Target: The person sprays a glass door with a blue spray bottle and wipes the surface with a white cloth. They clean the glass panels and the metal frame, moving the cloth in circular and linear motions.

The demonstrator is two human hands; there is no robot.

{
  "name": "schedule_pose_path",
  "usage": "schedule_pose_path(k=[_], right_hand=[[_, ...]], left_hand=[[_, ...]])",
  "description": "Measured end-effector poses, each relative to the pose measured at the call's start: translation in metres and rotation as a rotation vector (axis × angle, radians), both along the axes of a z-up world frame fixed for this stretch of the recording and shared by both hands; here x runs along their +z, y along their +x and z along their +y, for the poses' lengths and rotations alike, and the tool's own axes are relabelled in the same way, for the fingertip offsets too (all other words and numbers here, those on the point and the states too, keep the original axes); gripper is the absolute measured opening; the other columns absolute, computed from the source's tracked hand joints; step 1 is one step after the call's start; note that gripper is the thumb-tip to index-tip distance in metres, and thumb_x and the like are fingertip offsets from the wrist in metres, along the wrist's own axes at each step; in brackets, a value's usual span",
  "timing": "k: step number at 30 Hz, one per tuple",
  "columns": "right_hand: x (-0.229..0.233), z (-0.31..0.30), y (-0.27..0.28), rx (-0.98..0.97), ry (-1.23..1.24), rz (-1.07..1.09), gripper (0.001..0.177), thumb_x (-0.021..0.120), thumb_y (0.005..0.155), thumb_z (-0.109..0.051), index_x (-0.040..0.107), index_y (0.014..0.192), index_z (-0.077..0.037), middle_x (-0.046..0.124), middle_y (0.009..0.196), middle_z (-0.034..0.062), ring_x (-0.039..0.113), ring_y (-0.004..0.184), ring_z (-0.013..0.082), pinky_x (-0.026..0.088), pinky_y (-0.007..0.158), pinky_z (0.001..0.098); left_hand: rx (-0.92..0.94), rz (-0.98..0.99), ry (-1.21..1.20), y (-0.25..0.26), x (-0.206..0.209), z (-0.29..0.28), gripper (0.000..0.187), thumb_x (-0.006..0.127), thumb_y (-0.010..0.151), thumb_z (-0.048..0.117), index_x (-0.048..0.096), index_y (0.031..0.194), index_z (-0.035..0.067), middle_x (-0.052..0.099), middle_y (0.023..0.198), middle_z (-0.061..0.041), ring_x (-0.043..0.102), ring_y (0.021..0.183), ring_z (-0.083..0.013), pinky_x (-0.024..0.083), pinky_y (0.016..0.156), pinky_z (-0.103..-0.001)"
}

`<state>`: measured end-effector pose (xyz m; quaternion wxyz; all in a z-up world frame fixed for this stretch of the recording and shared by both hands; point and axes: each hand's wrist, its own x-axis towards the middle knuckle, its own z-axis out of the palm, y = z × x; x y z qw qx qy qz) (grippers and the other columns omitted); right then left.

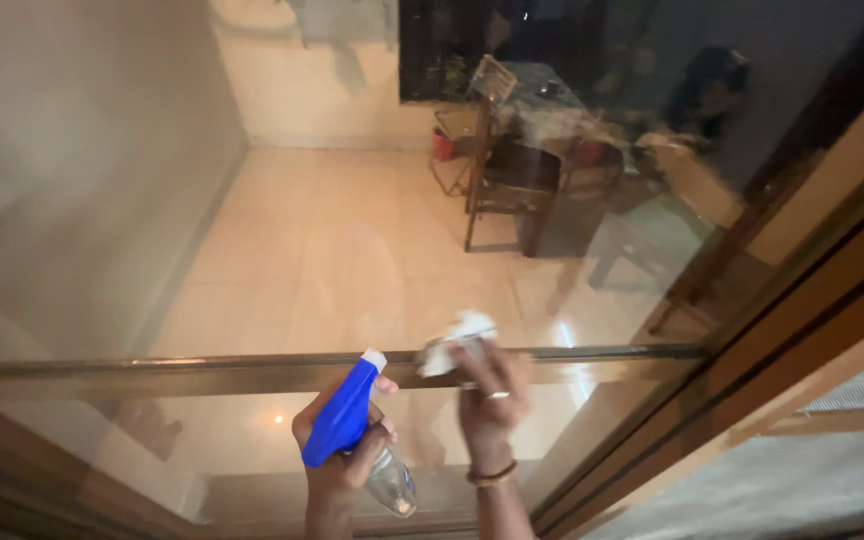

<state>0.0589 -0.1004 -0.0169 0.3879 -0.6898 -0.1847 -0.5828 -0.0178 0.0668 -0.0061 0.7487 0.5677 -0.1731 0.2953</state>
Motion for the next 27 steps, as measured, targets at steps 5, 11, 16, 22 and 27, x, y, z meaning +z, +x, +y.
schedule_pose_path(k=[5,11,16,22,27], right_hand=[[0.004,-0.034,0.014,-0.191,0.400,-0.003,0.036,0.067,0.092,0.015,0.070,0.124,-0.001,0.060,0.133,0.0123,0.065,0.119,0.0276,0.060,0.098,0.0349],[-0.024,0.004,0.008,0.483,0.754,0.071,0.041,0.067,0.087,0.010,0.066,0.125,-0.004,0.051,0.137,0.0086,0.065,0.116,0.0224,0.068,0.083,0.0303],[-0.038,-0.012,0.020,-0.108,0.254,-0.008,0.049,0.079,0.079,0.015,0.073,0.122,-0.007,0.063,0.121,0.0057,0.064,0.108,0.0227,0.059,0.088,0.0318],[-0.020,-0.012,0.021,-0.224,0.457,0.040,0.051,0.078,0.086,0.019,0.072,0.129,-0.007,0.058,0.126,0.0079,0.064,0.108,0.0213,0.055,0.078,0.0278],[-0.009,0.053,-0.004,-0.248,0.196,0.020,0.045,0.082,0.078,0.016,0.075,0.115,-0.008,0.054,0.130,0.0070,0.060,0.119,0.0248,0.056,0.093,0.0339]], left_hand=[[0.055,0.101,0.045,-0.006,0.003,-0.014,0.045,0.065,0.072,-0.012,0.068,0.117,-0.010,0.064,0.062,-0.005,0.061,0.052,-0.0087,0.050,0.052,-0.024],[0.061,0.126,0.058,0.000,0.006,-0.023,0.042,0.067,0.072,-0.013,0.069,0.114,-0.008,0.063,0.062,-0.004,0.060,0.051,-0.0084,0.049,0.051,-0.023],[-0.009,0.104,-0.039,0.002,0.004,-0.012,0.049,0.063,0.068,-0.013,0.064,0.117,-0.008,0.075,0.089,-0.010,0.064,0.053,-0.0088,0.055,0.052,-0.025],[0.001,0.146,0.034,-0.005,0.003,0.016,0.045,0.067,0.071,-0.013,0.067,0.116,-0.010,0.076,0.097,-0.013,0.064,0.056,-0.0084,0.052,0.053,-0.024],[-0.033,0.099,0.029,-0.004,0.004,0.037,0.043,0.068,0.072,-0.011,0.068,0.115,-0.010,0.075,0.099,-0.012,0.062,0.054,-0.0075,0.051,0.051,-0.024]])
